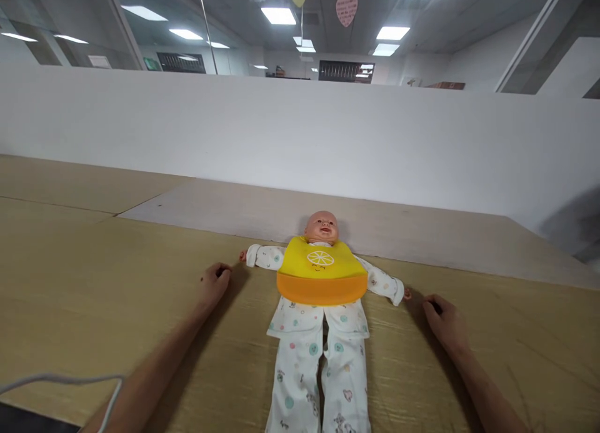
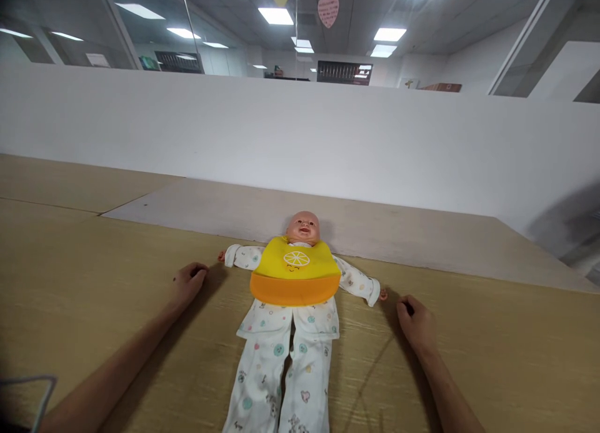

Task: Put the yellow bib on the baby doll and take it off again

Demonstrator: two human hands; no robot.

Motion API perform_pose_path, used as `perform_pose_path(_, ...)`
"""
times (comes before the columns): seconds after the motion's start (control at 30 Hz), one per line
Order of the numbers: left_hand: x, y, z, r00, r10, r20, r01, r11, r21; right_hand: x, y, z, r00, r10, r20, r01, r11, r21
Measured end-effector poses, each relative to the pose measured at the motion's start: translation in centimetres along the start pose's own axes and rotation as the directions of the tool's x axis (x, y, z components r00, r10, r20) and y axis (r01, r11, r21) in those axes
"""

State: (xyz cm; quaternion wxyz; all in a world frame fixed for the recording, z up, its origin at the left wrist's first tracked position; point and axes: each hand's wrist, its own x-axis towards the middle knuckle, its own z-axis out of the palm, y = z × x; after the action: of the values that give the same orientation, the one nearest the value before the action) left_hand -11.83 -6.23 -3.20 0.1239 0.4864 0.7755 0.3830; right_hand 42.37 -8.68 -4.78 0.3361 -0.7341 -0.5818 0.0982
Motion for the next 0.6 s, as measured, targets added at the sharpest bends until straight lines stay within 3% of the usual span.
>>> perform_pose_path(0.13, 0.0, -0.3, -0.1, 0.998, 0.045, 0.038, -0.046, 0.998, 0.037, -0.9, -0.5, 0.8, 0.965, -0.222, 0.140, 0.211, 0.973, 0.091)
perform_pose_path(0.27, -0.6, -1.1, 0.0, 0.990, 0.096, 0.099, -0.103, 0.993, 0.060, -1.2, -0.2, 1.7, 0.922, -0.348, 0.171, 0.324, 0.934, 0.151)
perform_pose_path(0.6, -0.8, -0.9, -0.4, 0.985, 0.100, 0.140, -0.114, 0.989, 0.095, -0.5, 0.6, 3.0, 0.971, -0.232, 0.052, 0.230, 0.972, 0.051)
